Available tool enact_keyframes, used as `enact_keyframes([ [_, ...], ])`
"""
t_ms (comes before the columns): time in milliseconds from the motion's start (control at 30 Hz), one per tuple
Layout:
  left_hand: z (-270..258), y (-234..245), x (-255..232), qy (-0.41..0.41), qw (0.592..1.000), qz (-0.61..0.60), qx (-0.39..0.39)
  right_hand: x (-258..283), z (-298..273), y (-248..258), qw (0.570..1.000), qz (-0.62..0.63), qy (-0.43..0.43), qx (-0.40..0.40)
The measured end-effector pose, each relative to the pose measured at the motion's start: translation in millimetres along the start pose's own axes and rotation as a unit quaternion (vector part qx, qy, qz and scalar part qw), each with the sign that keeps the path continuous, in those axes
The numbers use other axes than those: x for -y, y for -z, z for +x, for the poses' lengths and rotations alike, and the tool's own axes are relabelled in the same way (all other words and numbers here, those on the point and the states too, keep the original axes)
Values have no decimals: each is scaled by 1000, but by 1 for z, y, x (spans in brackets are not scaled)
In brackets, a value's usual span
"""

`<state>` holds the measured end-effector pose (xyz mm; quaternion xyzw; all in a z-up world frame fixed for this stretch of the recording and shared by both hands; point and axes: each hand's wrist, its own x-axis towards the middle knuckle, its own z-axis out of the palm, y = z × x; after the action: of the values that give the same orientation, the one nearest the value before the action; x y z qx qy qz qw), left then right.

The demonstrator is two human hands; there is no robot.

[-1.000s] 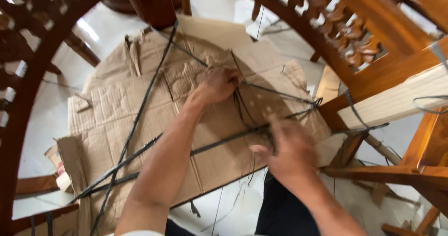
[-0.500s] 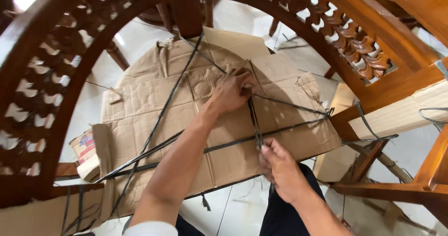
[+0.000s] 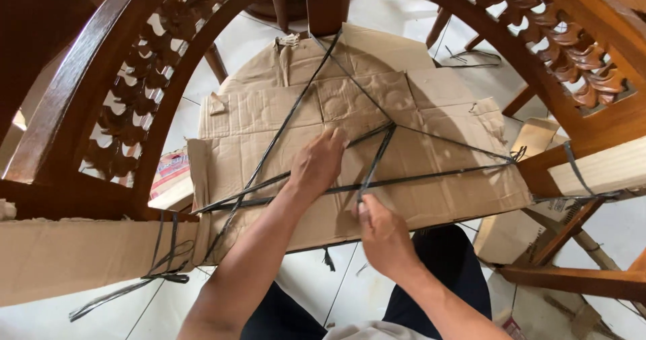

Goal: Wrapping a wooden chair with cardboard and securing it with plastic straps

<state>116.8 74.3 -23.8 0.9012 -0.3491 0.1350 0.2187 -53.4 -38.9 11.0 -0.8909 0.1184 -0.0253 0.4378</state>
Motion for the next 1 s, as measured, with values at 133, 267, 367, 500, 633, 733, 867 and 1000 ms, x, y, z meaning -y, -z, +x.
enact_keyframes([
  [133, 2, -18, 4, 23, 997, -69, 23, 13, -9, -22, 996, -50, 80, -6],
  [267, 13, -12, -7, -23, 996, -84, -20, 18, -7, -20, 989, -98, 107, 27],
  [367, 24, -8, -19, -100, 994, -38, -28, 21, -1, -3, 983, -134, 116, 41],
  [500, 60, -50, -14, -183, 983, -1, 1, 41, 43, 49, 959, -143, 240, -51],
  [633, 75, -58, -17, -157, 986, -44, 37, 38, 141, 112, 941, 21, 311, -129],
  [733, 69, -48, -24, -117, 991, 13, 57, -9, 225, 111, 937, 185, 222, -196],
  [867, 72, -69, -25, -167, 977, 93, -98, -43, 290, 88, 890, 390, 113, -206],
  [1000, 80, -66, -29, -172, 966, 152, -121, -79, 328, 73, 930, 319, 26, -180],
])
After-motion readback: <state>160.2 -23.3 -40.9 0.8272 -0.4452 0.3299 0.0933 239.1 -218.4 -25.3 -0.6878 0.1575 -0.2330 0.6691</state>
